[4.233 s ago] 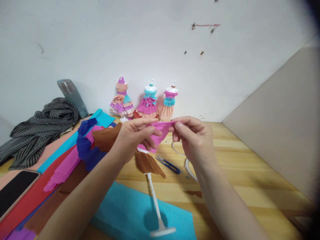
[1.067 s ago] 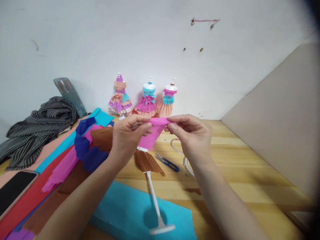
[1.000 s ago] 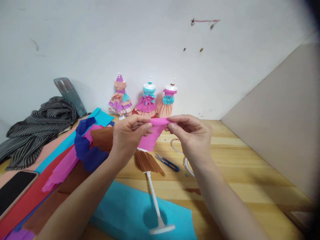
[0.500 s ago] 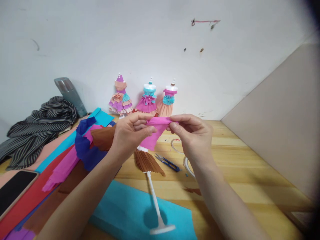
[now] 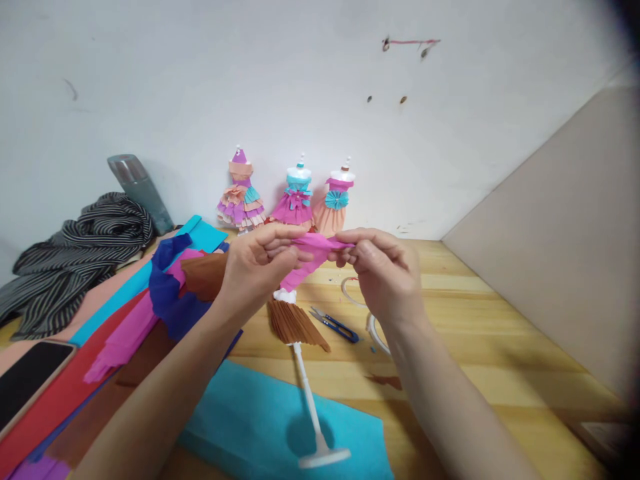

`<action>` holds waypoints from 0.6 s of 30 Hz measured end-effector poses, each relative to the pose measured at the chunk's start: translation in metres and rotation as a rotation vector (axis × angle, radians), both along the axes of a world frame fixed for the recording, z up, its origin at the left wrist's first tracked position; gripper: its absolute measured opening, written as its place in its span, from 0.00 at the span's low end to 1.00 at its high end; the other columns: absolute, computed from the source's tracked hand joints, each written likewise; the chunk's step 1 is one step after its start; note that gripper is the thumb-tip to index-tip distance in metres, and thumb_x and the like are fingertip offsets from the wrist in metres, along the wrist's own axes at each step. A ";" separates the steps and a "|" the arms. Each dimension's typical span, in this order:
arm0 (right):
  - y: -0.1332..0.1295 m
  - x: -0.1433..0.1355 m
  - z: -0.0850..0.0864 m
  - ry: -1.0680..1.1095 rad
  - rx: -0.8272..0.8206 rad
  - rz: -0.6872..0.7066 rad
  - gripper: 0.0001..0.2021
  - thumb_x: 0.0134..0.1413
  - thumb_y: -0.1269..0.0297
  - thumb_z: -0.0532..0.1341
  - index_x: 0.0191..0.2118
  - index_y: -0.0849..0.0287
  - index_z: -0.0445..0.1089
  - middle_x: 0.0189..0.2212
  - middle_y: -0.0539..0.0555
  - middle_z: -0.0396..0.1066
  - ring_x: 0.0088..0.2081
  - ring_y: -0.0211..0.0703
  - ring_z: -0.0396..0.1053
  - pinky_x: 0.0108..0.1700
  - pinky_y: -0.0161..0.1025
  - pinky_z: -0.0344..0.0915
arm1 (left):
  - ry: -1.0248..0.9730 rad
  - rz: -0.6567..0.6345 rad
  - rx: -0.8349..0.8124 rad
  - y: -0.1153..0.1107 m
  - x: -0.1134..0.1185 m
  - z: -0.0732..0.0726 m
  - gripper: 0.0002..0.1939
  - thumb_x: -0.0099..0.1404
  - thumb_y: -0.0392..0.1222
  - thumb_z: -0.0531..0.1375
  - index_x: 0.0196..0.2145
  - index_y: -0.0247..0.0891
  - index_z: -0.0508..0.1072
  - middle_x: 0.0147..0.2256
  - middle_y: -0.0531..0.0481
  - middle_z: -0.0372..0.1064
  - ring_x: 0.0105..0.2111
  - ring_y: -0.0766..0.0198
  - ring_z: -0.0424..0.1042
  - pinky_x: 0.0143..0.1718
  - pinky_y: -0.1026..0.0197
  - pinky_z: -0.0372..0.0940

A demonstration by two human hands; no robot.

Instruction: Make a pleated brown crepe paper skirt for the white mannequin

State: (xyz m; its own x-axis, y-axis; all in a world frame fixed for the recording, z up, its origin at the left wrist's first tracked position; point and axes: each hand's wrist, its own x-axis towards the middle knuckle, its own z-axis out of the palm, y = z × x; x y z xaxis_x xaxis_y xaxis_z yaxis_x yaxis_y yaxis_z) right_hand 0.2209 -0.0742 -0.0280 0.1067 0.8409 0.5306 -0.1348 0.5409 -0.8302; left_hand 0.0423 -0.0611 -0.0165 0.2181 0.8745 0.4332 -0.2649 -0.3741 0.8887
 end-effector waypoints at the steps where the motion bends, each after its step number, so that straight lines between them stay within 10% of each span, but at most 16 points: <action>1: 0.001 0.000 0.000 0.027 -0.007 0.015 0.05 0.51 0.63 0.65 0.33 0.55 0.79 0.22 0.50 0.74 0.27 0.38 0.71 0.30 0.36 0.67 | -0.011 -0.005 0.003 0.000 -0.002 -0.001 0.09 0.59 0.39 0.64 0.38 0.35 0.77 0.28 0.50 0.77 0.28 0.64 0.77 0.34 0.63 0.74; 6: 0.003 -0.001 -0.001 0.044 -0.050 -0.072 0.04 0.42 0.70 0.70 0.29 0.55 0.79 0.23 0.48 0.75 0.24 0.34 0.69 0.27 0.33 0.66 | -0.015 0.069 0.001 0.001 -0.002 -0.001 0.14 0.57 0.50 0.66 0.34 0.36 0.80 0.25 0.50 0.75 0.27 0.66 0.75 0.31 0.65 0.72; 18: 0.003 -0.004 -0.001 -0.019 -0.036 -0.148 0.08 0.39 0.69 0.71 0.30 0.55 0.78 0.26 0.49 0.77 0.26 0.38 0.71 0.29 0.36 0.71 | 0.060 0.168 -0.016 0.002 0.003 0.003 0.12 0.48 0.35 0.69 0.33 0.33 0.78 0.23 0.52 0.75 0.24 0.64 0.77 0.28 0.65 0.73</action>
State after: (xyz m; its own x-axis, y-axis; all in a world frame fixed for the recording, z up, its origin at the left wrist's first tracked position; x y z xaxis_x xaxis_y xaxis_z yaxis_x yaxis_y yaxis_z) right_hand 0.2173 -0.0715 -0.0292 0.2216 0.8353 0.5032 -0.0399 0.5234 -0.8512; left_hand 0.0457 -0.0595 -0.0137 0.0931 0.9077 0.4092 -0.1458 -0.3941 0.9074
